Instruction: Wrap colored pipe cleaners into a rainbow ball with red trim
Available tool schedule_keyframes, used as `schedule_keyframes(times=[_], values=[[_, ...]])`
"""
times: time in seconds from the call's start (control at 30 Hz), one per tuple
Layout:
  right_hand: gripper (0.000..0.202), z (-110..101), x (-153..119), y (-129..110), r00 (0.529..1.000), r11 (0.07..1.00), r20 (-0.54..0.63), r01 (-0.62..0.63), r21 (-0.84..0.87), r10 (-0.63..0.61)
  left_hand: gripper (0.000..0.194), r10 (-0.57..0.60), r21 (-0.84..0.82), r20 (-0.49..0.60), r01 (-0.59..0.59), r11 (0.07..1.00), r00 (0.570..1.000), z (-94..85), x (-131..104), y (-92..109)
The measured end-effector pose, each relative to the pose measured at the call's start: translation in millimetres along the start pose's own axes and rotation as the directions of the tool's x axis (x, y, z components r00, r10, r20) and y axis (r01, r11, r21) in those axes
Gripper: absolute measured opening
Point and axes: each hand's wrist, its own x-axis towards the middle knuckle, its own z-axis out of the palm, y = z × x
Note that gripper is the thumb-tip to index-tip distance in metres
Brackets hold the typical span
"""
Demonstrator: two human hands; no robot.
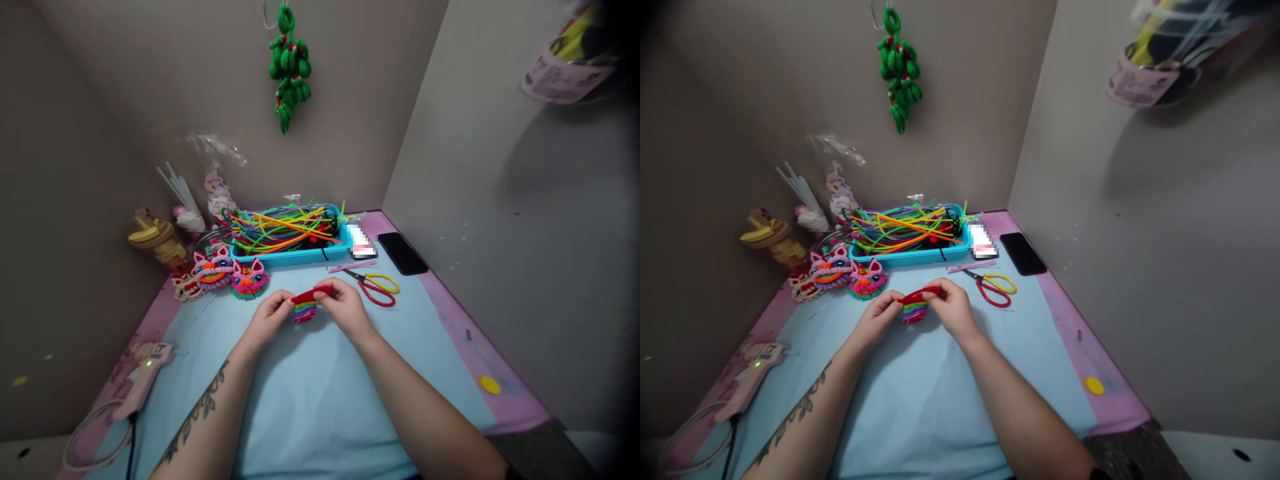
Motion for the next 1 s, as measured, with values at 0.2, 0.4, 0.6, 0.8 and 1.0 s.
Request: schedule_keyframes(times=[0.2, 0.4, 0.6, 0.8, 1.0], values=[[0.008, -8, 3, -1, 0.991, 0.99, -0.082, 0.096, -0.104, -0.105, 0.028, 0.012, -0.002, -0.011, -0.012, 1.0, 1.0, -1.0, 0, -2], [0.009, -2, 3, 1, 0.992, 0.984, -0.082, -0.079, 0.162, 0.093, 0.033, 0.016, -0.021, 0.007, -0.016, 1.0, 1.0, -0.8, 0, 0], [0.014, 2, 4, 1, 0.986, 0.933, -0.071, -0.115, 0.34, 0.148, 0.038, 0.036, -0.035, -0.003, -0.036, 0.999, 0.999, -1.4, 0, -2], [0.009, 5, 1, 4, 0.993, 0.976, -0.04, -0.097, 0.196, 0.107, 0.04, -0.002, -0.026, 0.048, 0.003, 1.0, 0.999, 2.2, -1, -3], [0.014, -1, -1, -7, 0.986, 0.976, -0.104, 0.108, -0.188, -0.129, 0.037, 0.007, 0.011, -0.012, -0.007, 1.0, 1.0, 2.7, -2, 2]])
